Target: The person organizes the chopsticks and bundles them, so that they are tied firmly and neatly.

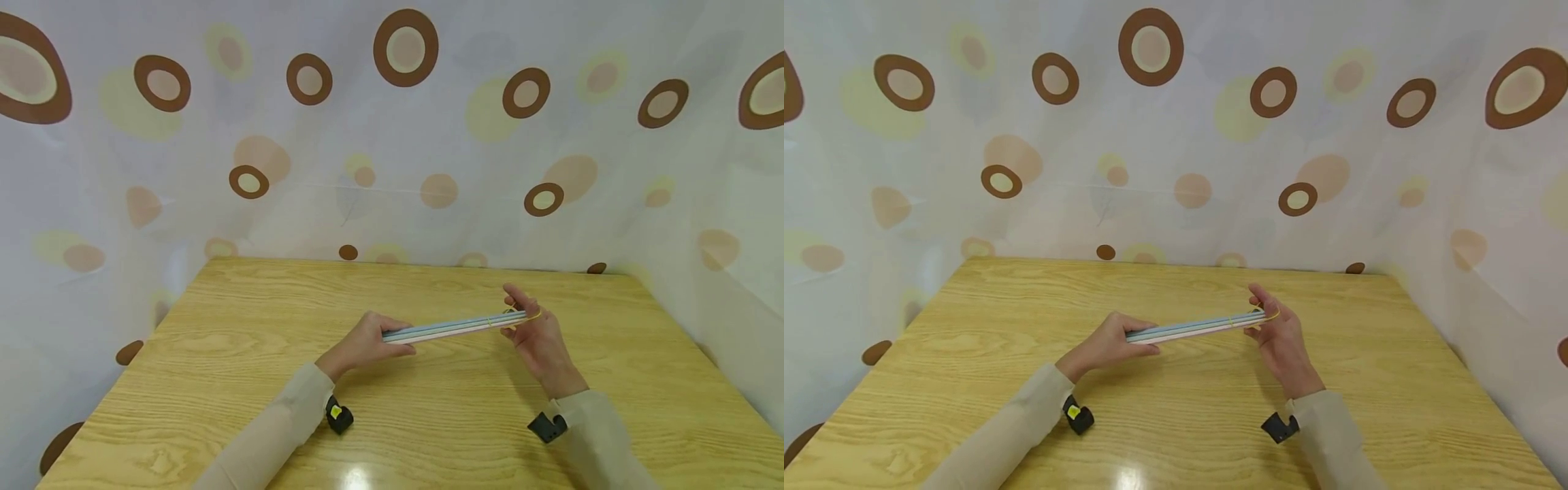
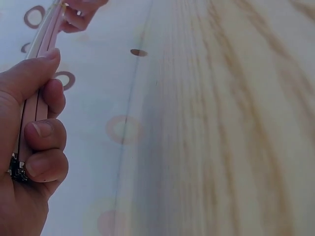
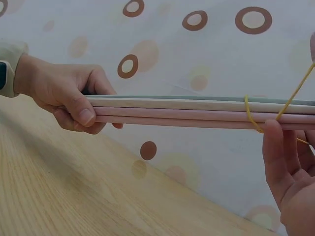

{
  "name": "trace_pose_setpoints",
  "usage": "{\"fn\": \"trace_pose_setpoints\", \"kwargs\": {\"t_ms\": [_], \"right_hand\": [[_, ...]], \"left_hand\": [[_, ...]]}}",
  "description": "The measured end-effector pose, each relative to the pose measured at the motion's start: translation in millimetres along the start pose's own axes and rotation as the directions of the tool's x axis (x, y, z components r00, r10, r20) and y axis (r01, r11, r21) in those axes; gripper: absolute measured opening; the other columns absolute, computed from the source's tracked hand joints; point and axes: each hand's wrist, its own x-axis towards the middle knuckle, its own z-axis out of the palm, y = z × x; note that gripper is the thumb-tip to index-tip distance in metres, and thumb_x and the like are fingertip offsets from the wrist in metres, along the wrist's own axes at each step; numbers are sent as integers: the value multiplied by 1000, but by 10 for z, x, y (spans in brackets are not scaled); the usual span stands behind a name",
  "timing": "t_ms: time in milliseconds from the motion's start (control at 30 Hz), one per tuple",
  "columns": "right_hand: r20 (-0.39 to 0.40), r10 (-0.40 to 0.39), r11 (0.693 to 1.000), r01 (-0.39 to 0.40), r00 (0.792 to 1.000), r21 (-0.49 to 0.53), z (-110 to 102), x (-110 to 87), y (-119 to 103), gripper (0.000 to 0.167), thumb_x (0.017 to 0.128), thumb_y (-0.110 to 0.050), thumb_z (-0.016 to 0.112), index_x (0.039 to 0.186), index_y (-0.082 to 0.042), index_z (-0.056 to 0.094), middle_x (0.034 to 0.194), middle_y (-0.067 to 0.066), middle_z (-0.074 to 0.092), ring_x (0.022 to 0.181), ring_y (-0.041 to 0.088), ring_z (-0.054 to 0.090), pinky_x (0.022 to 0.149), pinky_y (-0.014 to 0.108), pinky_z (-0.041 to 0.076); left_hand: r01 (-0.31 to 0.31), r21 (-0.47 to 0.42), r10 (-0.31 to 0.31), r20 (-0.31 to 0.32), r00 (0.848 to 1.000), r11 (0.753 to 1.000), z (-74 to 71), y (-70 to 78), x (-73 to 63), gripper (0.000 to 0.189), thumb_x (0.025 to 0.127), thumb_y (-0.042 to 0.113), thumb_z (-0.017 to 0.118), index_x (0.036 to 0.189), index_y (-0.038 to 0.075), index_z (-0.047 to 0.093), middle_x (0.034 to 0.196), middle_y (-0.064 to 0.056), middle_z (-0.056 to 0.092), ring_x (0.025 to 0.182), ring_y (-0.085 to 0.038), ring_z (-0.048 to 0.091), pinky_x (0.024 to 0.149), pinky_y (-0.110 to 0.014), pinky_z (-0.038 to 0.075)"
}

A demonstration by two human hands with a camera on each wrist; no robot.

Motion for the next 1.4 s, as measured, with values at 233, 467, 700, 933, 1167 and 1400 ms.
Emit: {"fn": "trace_pose_setpoints", "kwargs": {"t_ms": [233, 467, 700, 933, 1167, 1400], "right_hand": [[36, 12, 986, -6, 999, -169, -9, -39, 41, 34, 103, -23, 42, 127, -13, 63, 105, -4, 58, 76, 2, 59, 68, 18, 51], [27, 71, 977, -64, 997, -203, 9, 37, 11, 32, 100, -27, 48, 125, -16, 65, 105, -5, 58, 76, 2, 57, 69, 20, 50], [100, 116, 975, -95, 988, -200, 114, 260, 9, 45, 95, -36, 55, 133, -13, 58, 108, -3, 55, 83, 5, 56, 74, 20, 50], [94, 169, 957, -141, 981, -253, 132, 257, 24, 46, 93, -36, 59, 133, -15, 58, 109, -3, 54, 87, 5, 51, 77, 20, 48], [58, 254, 855, -196, 966, -481, 95, 247, -16, 44, 97, -30, 56, 139, -16, 53, 115, -1, 48, 99, 8, 43, 84, 24, 42], [251, 368, 834, -199, 895, -514, 29, 270, -46, 51, 101, -39, 45, 144, -12, 46, 129, -4, 50, 108, 13, 48, 92, 34, 39]], "left_hand": [[15, 33, -16, 19, 1000, 999, 10, -3, -4, 35, 84, 18, 75, 117, 5, 70, 106, -10, 72, 77, -6, 61, 67, -19, 49], [10, 62, -11, 19, 1000, 998, -72, 10, -6, 36, 85, 21, 75, 117, 6, 70, 106, -10, 72, 77, -7, 60, 67, -20, 50], [5, 106, 4, -78, 997, 994, -267, 35, -75, 39, 83, 20, 76, 118, 4, 69, 108, -12, 72, 82, -11, 64, 73, -24, 52], [-16, 136, 25, -66, 998, 991, -285, 42, -121, 40, 83, 18, 76, 119, 1, 68, 110, -14, 71, 85, -11, 66, 74, -24, 53], [-44, 163, 53, -52, 997, 986, -302, 70, -99, 38, 83, 18, 76, 116, 1, 69, 108, -14, 71, 83, -11, 65, 72, -23, 53], [-74, 129, 83, -64, 994, 989, -321, 57, -117, 39, 82, 19, 78, 116, 2, 70, 107, -13, 72, 79, -7, 64, 67, -19, 51]]}}
